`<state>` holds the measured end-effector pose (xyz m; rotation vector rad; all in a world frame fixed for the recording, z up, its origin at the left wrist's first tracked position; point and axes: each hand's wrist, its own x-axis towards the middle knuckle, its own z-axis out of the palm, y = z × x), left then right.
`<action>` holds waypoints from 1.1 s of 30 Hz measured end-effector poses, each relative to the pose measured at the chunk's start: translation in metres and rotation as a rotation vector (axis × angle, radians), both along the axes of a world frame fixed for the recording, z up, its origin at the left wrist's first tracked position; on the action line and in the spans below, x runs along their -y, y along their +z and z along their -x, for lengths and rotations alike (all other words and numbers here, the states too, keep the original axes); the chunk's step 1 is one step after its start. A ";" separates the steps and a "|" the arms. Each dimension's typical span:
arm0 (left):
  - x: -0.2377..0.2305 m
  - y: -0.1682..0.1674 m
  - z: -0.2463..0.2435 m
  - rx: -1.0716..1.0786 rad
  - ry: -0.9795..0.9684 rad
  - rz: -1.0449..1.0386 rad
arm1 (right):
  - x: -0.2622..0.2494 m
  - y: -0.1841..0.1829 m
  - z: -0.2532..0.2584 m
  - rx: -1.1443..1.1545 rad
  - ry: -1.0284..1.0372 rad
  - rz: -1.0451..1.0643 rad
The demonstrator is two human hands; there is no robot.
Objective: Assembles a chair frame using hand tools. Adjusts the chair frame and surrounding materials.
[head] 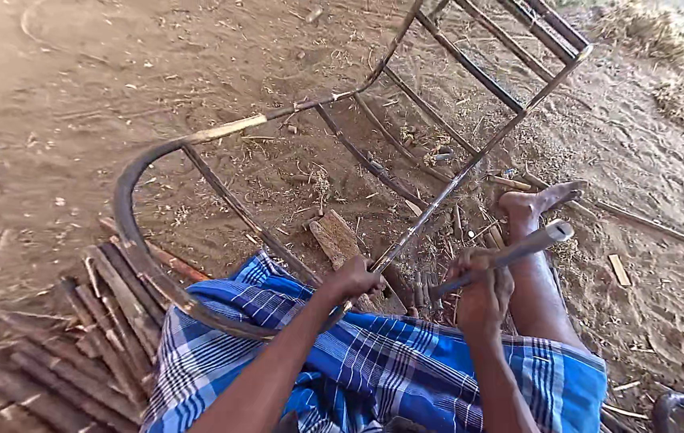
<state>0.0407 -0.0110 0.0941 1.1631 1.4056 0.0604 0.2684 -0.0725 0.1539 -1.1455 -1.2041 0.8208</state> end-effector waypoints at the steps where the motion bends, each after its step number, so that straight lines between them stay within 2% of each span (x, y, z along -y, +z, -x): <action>1: 0.004 0.012 -0.005 -0.242 -0.139 -0.110 | -0.013 -0.001 0.009 -0.163 -0.077 0.013; 3: 0.018 0.031 -0.014 -0.589 -0.345 -0.229 | -0.036 0.004 0.025 -0.413 -0.222 0.151; 5: 0.027 0.038 -0.013 -0.704 -0.433 -0.288 | -0.052 0.003 0.041 -0.581 -0.318 0.248; 7: 0.023 0.038 -0.006 -0.637 -0.451 -0.292 | -0.063 -0.002 0.058 -0.658 -0.362 0.271; 10: 0.018 0.028 0.000 -0.488 -0.386 -0.270 | -0.071 -0.006 0.076 -0.651 -0.408 0.280; 19: 0.026 0.023 -0.004 -0.515 -0.300 -0.345 | -0.095 -0.009 0.088 -0.531 -0.444 0.202; 23: 0.028 0.021 -0.003 -0.519 -0.309 -0.360 | -0.102 -0.013 0.102 -0.411 -0.389 0.129; 26: 0.028 0.017 0.003 -0.469 -0.320 -0.409 | -0.106 -0.009 0.126 -0.137 -0.333 0.084; 28: 0.025 0.014 0.009 -0.434 -0.342 -0.428 | -0.112 -0.001 0.137 0.049 -0.336 0.144; 33: 0.022 0.003 0.020 -0.349 -0.342 -0.468 | -0.121 0.003 0.164 0.345 -0.152 0.276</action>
